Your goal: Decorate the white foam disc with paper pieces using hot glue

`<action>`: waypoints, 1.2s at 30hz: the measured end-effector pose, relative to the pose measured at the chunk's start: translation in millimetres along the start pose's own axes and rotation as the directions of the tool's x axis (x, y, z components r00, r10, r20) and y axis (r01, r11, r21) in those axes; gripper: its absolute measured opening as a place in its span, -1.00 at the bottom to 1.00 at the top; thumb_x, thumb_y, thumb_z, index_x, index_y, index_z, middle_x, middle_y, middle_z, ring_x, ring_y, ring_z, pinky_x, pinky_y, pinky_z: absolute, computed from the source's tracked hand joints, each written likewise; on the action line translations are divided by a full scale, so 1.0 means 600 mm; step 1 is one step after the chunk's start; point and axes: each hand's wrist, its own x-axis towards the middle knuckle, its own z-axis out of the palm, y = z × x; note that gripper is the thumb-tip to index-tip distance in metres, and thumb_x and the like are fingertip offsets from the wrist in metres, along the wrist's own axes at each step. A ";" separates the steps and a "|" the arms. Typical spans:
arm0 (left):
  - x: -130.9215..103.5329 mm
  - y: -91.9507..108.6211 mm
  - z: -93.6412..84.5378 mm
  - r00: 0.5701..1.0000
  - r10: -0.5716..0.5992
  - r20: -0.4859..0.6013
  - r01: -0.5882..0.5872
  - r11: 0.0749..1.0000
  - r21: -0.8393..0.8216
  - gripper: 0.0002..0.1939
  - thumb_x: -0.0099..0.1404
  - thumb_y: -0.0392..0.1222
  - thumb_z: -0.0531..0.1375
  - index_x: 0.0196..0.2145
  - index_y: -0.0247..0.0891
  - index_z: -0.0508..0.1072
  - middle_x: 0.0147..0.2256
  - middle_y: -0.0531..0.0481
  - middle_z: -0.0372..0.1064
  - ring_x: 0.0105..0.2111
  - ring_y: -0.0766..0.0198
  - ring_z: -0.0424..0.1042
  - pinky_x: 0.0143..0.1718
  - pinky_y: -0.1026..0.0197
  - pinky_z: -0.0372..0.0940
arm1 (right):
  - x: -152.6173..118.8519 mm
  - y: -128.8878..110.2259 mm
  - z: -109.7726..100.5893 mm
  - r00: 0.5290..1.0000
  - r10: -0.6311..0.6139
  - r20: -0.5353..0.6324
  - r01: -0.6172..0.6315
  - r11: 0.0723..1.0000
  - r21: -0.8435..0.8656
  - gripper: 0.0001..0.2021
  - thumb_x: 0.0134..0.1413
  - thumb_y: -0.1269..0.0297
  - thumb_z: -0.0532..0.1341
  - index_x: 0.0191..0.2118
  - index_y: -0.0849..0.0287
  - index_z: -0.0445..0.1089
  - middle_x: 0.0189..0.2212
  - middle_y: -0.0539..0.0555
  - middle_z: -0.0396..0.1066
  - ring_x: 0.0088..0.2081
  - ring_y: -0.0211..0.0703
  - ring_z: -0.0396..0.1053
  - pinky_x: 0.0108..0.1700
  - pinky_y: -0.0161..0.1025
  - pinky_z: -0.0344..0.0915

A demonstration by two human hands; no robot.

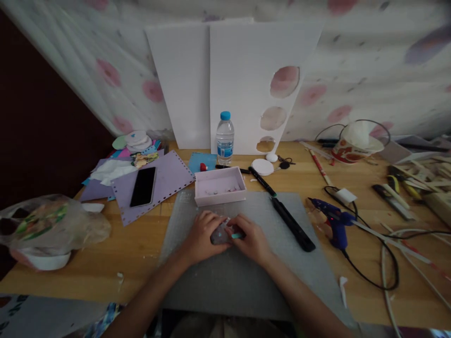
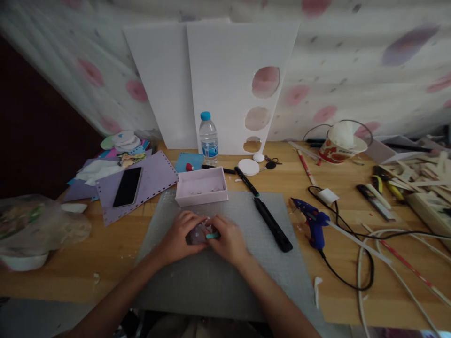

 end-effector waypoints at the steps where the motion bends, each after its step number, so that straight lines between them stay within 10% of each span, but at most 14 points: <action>1: -0.001 -0.001 0.000 1.000 -0.008 -0.004 0.008 1.000 -0.006 -0.36 0.04 -0.02 0.38 0.06 -0.18 0.36 -0.12 -0.13 0.35 -0.06 -0.01 0.28 -0.03 -0.07 0.24 | 0.000 0.001 0.002 1.000 0.004 -0.002 -0.004 1.000 0.001 -0.94 0.15 0.32 0.16 -0.26 0.13 0.36 -0.41 0.01 0.35 -0.40 -0.23 0.35 -0.36 -0.32 0.25; 36: 0.018 -0.018 0.016 1.000 0.004 0.010 -0.002 0.984 -0.177 -0.39 0.09 -0.06 0.37 0.07 -0.12 0.30 -0.03 -0.09 0.36 0.01 0.05 0.31 0.07 -0.03 0.22 | 0.007 0.001 -0.009 0.991 0.098 -0.089 -0.098 0.995 0.008 -0.93 0.14 0.37 0.14 -0.37 0.14 0.29 -0.46 0.00 0.31 -0.42 -0.23 0.28 -0.38 -0.32 0.17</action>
